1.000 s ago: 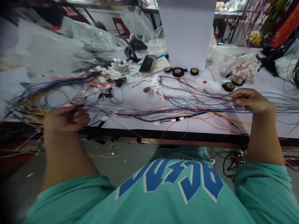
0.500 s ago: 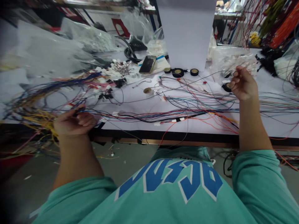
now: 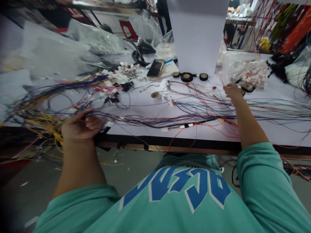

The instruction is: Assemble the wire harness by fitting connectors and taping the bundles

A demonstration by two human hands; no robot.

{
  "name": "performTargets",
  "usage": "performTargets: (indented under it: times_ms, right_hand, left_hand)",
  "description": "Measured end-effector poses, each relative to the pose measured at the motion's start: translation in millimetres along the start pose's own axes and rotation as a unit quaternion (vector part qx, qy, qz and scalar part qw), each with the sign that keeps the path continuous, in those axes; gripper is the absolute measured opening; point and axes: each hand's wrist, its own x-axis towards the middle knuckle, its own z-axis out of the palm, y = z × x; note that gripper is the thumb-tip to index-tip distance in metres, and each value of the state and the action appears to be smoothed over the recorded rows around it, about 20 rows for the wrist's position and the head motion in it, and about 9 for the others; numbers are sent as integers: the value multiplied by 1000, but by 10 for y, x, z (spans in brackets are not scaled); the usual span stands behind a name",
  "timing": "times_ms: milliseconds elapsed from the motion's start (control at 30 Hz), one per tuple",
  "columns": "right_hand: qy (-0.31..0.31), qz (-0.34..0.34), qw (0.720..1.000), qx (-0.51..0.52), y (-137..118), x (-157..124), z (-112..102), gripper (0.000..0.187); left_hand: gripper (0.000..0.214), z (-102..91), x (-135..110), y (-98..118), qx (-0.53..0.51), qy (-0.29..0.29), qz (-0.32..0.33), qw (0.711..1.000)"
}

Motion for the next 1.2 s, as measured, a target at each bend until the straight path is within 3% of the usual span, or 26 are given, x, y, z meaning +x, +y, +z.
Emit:
performTargets:
  times_ms: [67,133,200,267,367,433,567,633,800,933,1100,1200]
  right_hand:
    - [39,-51,996,-68,-20,-73,127,33]
    - [29,-144,979,-141,-131,-212,294,32]
    - [-71,-227,956,-173,-303,-404,512,26]
    - [-166,-306,915,-205,-476,-614,751,26]
    - [-215,-363,863,-278,-635,-850,1018,29]
    - [-229,-361,862,-274,-662,-892,1075,18]
    - [-212,-331,911,-121,-636,-728,999,15]
    - [-194,-327,922,-77,-625,-619,975,14]
    - [-248,-291,908,-170,-635,-599,1048,11]
    - [-309,-261,900,-161,-665,-742,931,7]
    - [-412,-100,898,-115,-619,-740,583,7]
    - [-389,-76,903,-165,-524,-678,522,6]
  left_hand:
    - [53,0,16,6,5,2,-4,1000]
    - [54,16,9,13,7,10,-8,1000]
    - [54,44,-20,16,6,17,-10,1000]
    - [54,68,-61,12,2,19,-7,1000]
    - [58,72,-111,0,-6,14,12,1000]
    - [62,43,-113,-4,-15,4,16,1000]
    - [66,-73,-20,3,-66,-22,5,998]
    - [64,-138,39,4,-105,-41,20,993]
    - [53,-194,67,-6,-133,-91,42,986]
    - [63,-120,27,8,-109,-42,11,993]
    - [62,-58,18,9,-107,18,-9,994]
    - [60,-41,1,-15,-107,11,7,994]
